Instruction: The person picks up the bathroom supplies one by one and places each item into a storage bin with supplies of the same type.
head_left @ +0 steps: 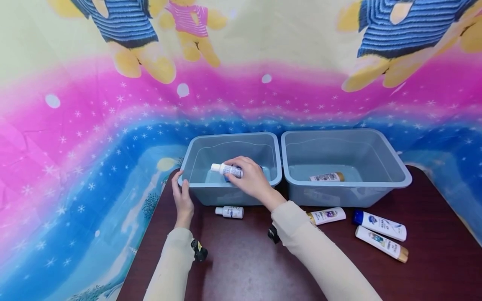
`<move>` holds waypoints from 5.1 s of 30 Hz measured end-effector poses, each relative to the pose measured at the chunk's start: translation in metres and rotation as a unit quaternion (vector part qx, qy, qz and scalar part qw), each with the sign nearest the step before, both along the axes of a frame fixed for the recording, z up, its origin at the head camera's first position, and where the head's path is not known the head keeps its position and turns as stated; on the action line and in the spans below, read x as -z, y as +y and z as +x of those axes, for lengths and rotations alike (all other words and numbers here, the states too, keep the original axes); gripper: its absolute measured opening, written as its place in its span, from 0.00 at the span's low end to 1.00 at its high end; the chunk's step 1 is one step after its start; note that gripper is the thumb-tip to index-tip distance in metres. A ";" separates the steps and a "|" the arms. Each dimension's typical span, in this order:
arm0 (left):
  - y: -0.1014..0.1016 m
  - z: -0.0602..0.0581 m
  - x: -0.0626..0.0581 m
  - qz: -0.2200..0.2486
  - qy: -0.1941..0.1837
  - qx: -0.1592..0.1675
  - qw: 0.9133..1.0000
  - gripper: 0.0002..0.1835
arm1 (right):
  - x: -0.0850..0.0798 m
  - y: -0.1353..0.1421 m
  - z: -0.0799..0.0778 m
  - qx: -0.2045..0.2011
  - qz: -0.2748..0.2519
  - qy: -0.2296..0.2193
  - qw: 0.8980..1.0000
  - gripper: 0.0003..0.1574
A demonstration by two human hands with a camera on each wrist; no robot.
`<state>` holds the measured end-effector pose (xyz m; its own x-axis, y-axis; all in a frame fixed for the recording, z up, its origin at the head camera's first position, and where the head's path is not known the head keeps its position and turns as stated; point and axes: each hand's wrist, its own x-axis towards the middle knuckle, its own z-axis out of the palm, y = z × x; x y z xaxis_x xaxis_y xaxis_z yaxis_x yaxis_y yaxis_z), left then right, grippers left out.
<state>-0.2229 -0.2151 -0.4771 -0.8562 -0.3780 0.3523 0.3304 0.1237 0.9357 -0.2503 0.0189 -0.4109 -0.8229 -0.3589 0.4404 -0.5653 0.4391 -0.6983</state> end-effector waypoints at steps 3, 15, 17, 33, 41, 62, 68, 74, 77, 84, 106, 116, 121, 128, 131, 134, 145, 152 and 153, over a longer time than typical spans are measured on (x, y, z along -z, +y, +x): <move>0.000 0.000 -0.001 -0.001 -0.001 0.001 1.000 0.22 | 0.001 0.000 -0.002 0.002 0.005 -0.009 1.000 0.19; 0.001 -0.001 -0.003 -0.004 0.000 0.007 1.000 0.22 | 0.001 -0.003 -0.013 -0.002 0.059 -0.026 0.998 0.19; 0.001 0.000 -0.003 -0.003 -0.001 0.006 1.000 0.22 | 0.000 -0.003 -0.016 -0.003 0.069 -0.021 0.997 0.18; -0.001 0.000 -0.001 -0.005 0.003 0.004 1.000 0.22 | 0.004 -0.004 -0.027 -0.019 0.108 -0.060 0.992 0.19; -0.002 0.000 0.000 0.001 0.010 0.007 1.000 0.22 | 0.000 -0.009 -0.031 -0.036 0.135 -0.082 0.987 0.19; -0.002 0.000 0.000 0.013 0.006 0.008 1.000 0.23 | 0.004 -0.010 -0.031 -0.054 0.163 -0.096 0.981 0.21; -0.002 0.001 0.001 0.013 0.007 0.011 1.000 0.23 | 0.005 -0.009 -0.030 -0.059 0.159 -0.098 0.981 0.20; -0.001 0.001 0.001 0.014 0.007 0.012 1.000 0.23 | 0.006 -0.007 -0.030 -0.059 0.154 -0.100 0.981 0.19; -0.001 0.001 0.000 0.016 0.004 0.013 1.000 0.23 | 0.006 -0.007 -0.029 -0.058 0.155 -0.097 0.981 0.18; -0.001 0.001 0.001 0.012 0.002 0.009 1.000 0.23 | 0.004 -0.006 -0.028 -0.060 0.142 -0.098 0.983 0.16; -0.003 0.000 0.004 0.020 -0.007 0.014 1.000 0.23 | -0.006 -0.003 -0.019 -0.040 0.128 -0.070 0.988 0.15; -0.002 0.001 0.002 0.011 -0.010 0.009 1.000 0.23 | -0.009 -0.003 -0.009 -0.032 0.100 -0.033 0.994 0.15; -0.001 0.002 0.001 0.008 -0.011 0.008 1.000 0.23 | -0.009 -0.004 -0.003 -0.029 0.086 -0.018 0.996 0.15; -0.001 0.003 0.000 0.001 -0.012 0.004 1.000 0.23 | -0.011 -0.003 0.005 -0.030 0.060 0.014 0.998 0.15; 0.000 0.003 -0.001 -0.002 -0.011 0.005 1.000 0.23 | -0.012 -0.003 0.009 -0.031 0.048 0.031 0.998 0.15; 0.001 0.003 -0.001 -0.004 -0.008 0.004 1.000 0.23 | -0.013 -0.003 0.012 -0.032 0.037 0.047 0.998 0.15; 0.000 0.004 -0.003 0.001 -0.012 0.000 1.000 0.23 | -0.013 -0.003 0.027 -0.053 0.006 0.087 0.995 0.15; -0.001 0.004 -0.003 0.003 -0.010 0.004 1.000 0.23 | -0.006 -0.002 0.039 -0.041 -0.002 0.103 0.994 0.14; -0.001 0.004 -0.003 0.004 -0.010 0.004 1.000 0.23 | -0.004 -0.002 0.041 -0.041 -0.003 0.105 0.994 0.14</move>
<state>-0.2192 -0.2158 -0.4745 -0.8662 -0.3728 0.3328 0.3131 0.1143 0.9428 -0.2094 0.0173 -0.4068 -0.6810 -0.4178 0.6015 -0.7323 0.3826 -0.5634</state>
